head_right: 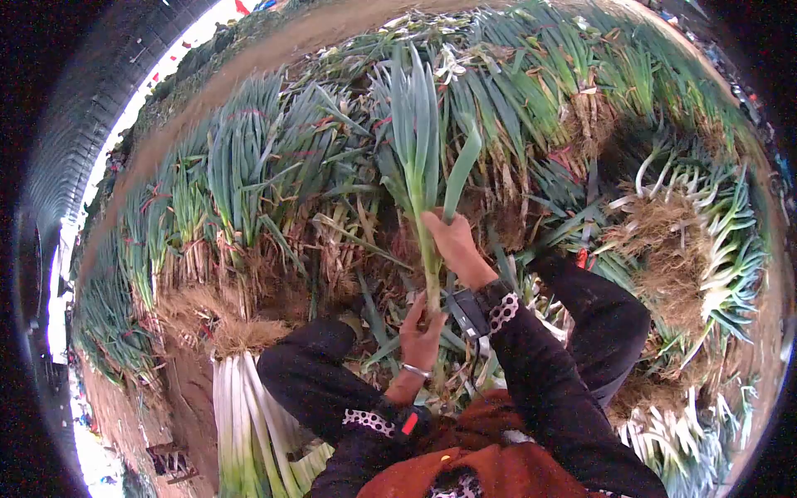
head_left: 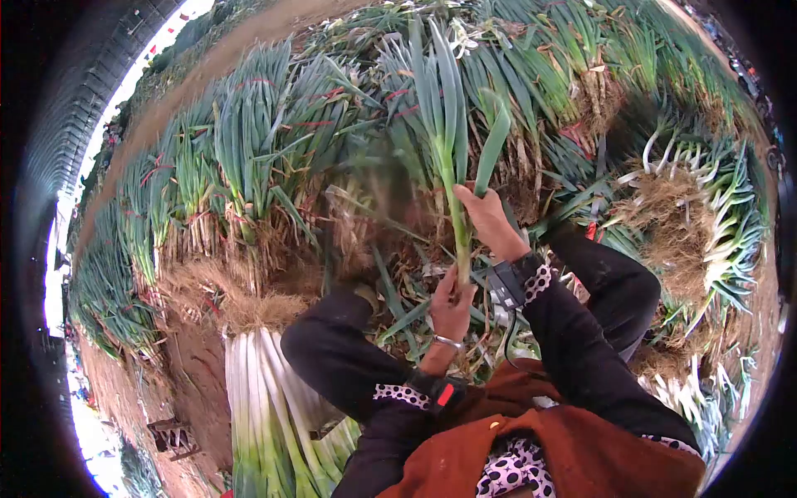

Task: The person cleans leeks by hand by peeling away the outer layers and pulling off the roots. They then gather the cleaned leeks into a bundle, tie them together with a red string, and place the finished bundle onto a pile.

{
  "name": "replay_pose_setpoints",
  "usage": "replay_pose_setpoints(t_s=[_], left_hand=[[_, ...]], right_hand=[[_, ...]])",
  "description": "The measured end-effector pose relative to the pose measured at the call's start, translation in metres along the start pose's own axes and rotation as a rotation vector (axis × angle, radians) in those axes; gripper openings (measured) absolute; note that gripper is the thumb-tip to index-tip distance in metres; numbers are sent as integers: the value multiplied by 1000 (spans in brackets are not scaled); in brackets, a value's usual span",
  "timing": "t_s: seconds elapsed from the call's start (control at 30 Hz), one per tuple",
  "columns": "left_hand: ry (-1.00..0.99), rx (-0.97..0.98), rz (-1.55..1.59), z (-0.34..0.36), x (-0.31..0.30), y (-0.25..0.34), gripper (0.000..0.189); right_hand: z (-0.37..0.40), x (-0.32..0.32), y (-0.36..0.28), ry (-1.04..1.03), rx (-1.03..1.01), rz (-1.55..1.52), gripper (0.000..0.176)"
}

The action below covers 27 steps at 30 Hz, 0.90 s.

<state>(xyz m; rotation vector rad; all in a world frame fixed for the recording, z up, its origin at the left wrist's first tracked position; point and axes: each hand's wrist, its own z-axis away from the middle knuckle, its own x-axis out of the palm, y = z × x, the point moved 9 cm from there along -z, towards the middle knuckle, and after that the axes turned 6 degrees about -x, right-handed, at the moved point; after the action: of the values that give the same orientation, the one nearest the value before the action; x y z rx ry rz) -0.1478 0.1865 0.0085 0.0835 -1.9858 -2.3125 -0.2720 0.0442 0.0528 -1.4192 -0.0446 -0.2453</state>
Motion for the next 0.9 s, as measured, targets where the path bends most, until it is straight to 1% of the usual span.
replay_pose_setpoints(t_s=[0.03,0.1,0.13,0.17,0.23,0.27,0.3,0.33,0.37,0.43,0.47,0.5,0.53,0.57,0.63,0.67,0.7,0.77,0.83,0.87,0.9], left_hand=[[6,-6,-2,-8,-4,0,46],[-11,-177,213,-38,-9,-9,39],[-54,-225,267,-59,-10,-9,36],[-93,-268,324,-83,-11,-5,35],[-181,-219,346,-118,-5,25,28],[-166,-219,346,-126,-10,34,28],[-106,-261,401,-131,-17,37,27],[-47,-303,456,-137,-25,39,27],[-17,-339,505,-156,-40,21,28],[20,-252,524,-166,-66,54,27],[26,-253,525,-166,-70,70,27],[48,-252,639,-165,-75,84,26],[73,-251,750,-164,-83,97,27],[-17,-235,820,-180,-91,91,26],[185,-235,793,-176,-118,111,25],[239,-232,824,-185,-133,107,21],[288,-69,716,-190,-150,120,18],[285,-47,703,-199,-167,123,15],[399,9,581,-206,-200,130,15],[491,17,632,-221,-230,119,15],[434,53,716,-235,-253,116,15]], right_hand=[[2,-1,4,-5,8,-1,35],[8,-1,-1,-23,-18,159,34],[10,5,6,-92,-5,176,31],[10,9,17,-103,4,177,31],[10,25,23,-157,-186,333,26],[14,33,29,-181,-108,195,24],[17,38,26,-193,-104,194,24],[17,31,21,-90,-110,71,22],[19,23,20,18,-112,-54,20],[23,16,36,-2,-82,-90,19],[24,13,50,22,-8,-205,19],[28,18,52,40,67,-318,19],[39,20,55,31,181,-382,27],[48,19,45,20,193,-381,27],[66,40,10,-433,3,222,28],[79,48,6,-430,168,78,30],[89,46,-2,-435,167,82,30],[119,52,-10,-705,91,314,32],[150,25,2,-855,277,507,36],[170,8,-3,-844,310,531,38],[192,-11,-2,-836,337,556,40]])
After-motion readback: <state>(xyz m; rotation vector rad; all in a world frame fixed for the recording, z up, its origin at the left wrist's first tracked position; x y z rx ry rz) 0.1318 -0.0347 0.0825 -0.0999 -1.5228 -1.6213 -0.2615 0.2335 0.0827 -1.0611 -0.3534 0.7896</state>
